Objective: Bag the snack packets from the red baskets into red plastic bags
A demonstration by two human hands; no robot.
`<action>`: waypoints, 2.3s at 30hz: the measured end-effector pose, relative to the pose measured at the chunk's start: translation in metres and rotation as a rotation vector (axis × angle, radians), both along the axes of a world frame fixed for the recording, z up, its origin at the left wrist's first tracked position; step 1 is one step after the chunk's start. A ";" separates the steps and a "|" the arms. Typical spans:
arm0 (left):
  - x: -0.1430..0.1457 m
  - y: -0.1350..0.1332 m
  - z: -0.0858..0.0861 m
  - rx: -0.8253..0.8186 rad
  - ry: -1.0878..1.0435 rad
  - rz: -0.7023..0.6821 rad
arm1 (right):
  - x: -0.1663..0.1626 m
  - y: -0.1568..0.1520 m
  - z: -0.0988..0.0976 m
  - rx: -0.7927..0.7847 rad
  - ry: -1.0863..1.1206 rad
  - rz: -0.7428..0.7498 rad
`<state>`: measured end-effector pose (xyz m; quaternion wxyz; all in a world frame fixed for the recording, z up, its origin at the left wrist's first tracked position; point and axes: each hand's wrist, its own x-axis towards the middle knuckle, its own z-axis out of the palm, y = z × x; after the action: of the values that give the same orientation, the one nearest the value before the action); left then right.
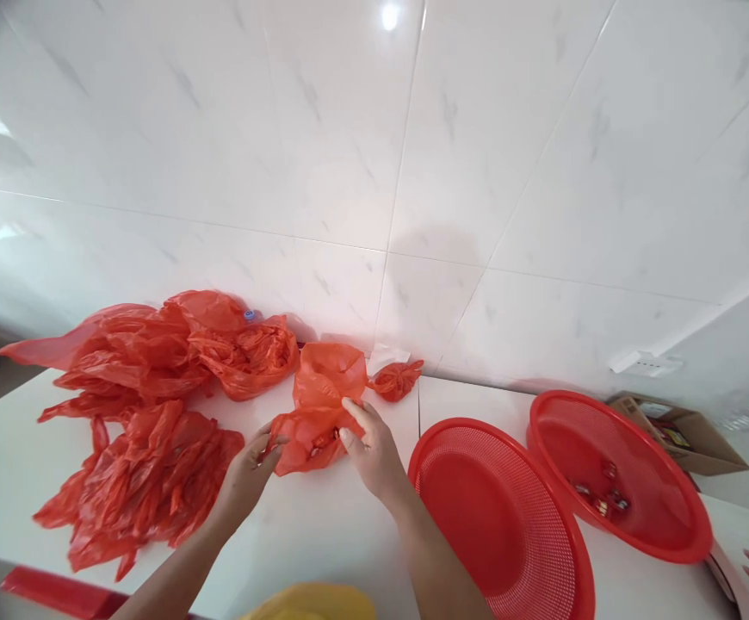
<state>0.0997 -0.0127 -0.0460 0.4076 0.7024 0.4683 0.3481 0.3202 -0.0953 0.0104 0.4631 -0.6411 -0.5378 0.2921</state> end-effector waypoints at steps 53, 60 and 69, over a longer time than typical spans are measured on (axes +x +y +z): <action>0.045 -0.053 0.018 0.086 0.124 -0.650 | -0.040 -0.033 -0.049 -0.346 0.643 -0.012; 0.041 -0.042 -0.003 -0.032 0.095 -0.317 | -0.023 -0.047 -0.055 -0.271 0.633 0.213; 0.040 -0.047 -0.012 -0.246 0.150 -0.334 | -0.023 -0.038 -0.074 -0.329 0.209 -0.009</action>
<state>0.1402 -0.0601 -0.0577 0.5062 0.7393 0.4132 0.1629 0.2972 -0.1332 -0.0638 0.4068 -0.6766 -0.4289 0.4390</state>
